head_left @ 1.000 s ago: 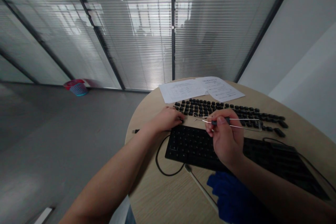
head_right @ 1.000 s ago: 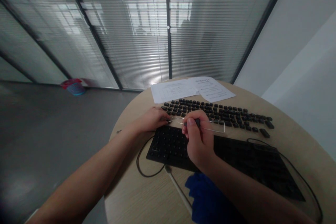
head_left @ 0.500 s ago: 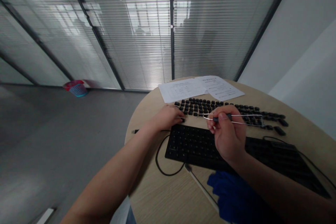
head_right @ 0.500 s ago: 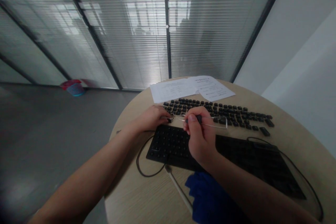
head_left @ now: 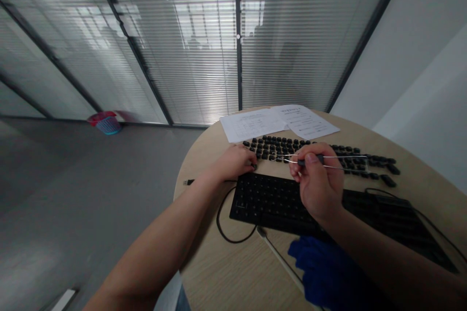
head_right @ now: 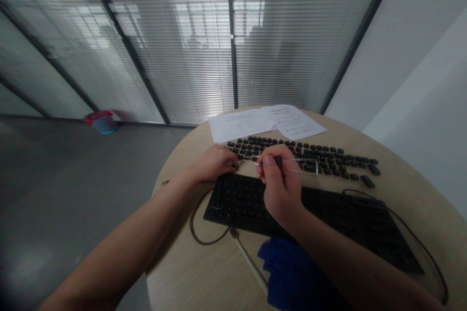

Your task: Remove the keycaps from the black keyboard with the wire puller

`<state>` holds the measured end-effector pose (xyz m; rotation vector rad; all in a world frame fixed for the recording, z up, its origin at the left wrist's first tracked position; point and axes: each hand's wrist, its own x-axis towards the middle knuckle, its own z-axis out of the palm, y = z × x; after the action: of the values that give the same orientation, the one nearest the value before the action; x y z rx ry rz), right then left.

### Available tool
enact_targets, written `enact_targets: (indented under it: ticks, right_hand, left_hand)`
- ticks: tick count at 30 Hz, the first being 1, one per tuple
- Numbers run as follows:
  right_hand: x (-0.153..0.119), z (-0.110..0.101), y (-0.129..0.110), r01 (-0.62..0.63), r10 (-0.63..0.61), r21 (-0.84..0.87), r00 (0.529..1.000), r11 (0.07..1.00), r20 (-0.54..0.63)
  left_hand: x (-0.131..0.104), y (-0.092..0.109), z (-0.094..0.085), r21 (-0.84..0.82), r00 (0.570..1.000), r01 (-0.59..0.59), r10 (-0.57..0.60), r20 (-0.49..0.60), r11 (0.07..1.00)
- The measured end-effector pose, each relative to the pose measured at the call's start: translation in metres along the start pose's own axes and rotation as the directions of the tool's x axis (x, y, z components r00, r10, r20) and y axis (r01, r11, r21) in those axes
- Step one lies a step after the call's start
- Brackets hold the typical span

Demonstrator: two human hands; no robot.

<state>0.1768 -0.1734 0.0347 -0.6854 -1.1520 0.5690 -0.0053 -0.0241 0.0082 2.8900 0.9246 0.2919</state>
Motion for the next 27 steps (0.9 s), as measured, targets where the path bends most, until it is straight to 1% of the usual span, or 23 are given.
enact_targets:
  ticks: [7, 13, 18, 27]
  right_hand:
    - [0.0017, -0.0039, 0.0089, 0.048, -0.047, -0.039, 0.998, 0.998, 0.031]
    - [0.0033, -0.0073, 0.0105, 0.046, -0.043, -0.067, 0.998, 0.997, 0.039]
    - [0.0047, -0.0091, 0.0094, 0.048, -0.045, -0.087, 0.998, 0.995, 0.037]
    - [0.0062, -0.0083, 0.0069, 0.042, -0.039, -0.101, 0.999, 0.994, 0.027]
  left_hand:
    - [0.0034, -0.0028, -0.0018, 0.024, 1.000, 0.015, -0.015, 0.009, 1.000]
    - [-0.0032, -0.0073, -0.0082, 0.052, 0.999, 0.034, -0.033, -0.017, 0.998]
    - [-0.0043, -0.0078, -0.0089, 0.049, 0.999, 0.033, -0.032, -0.024, 0.998]
    - [-0.0029, -0.0056, -0.0070, 0.022, 0.999, -0.012, 0.013, -0.038, 1.000]
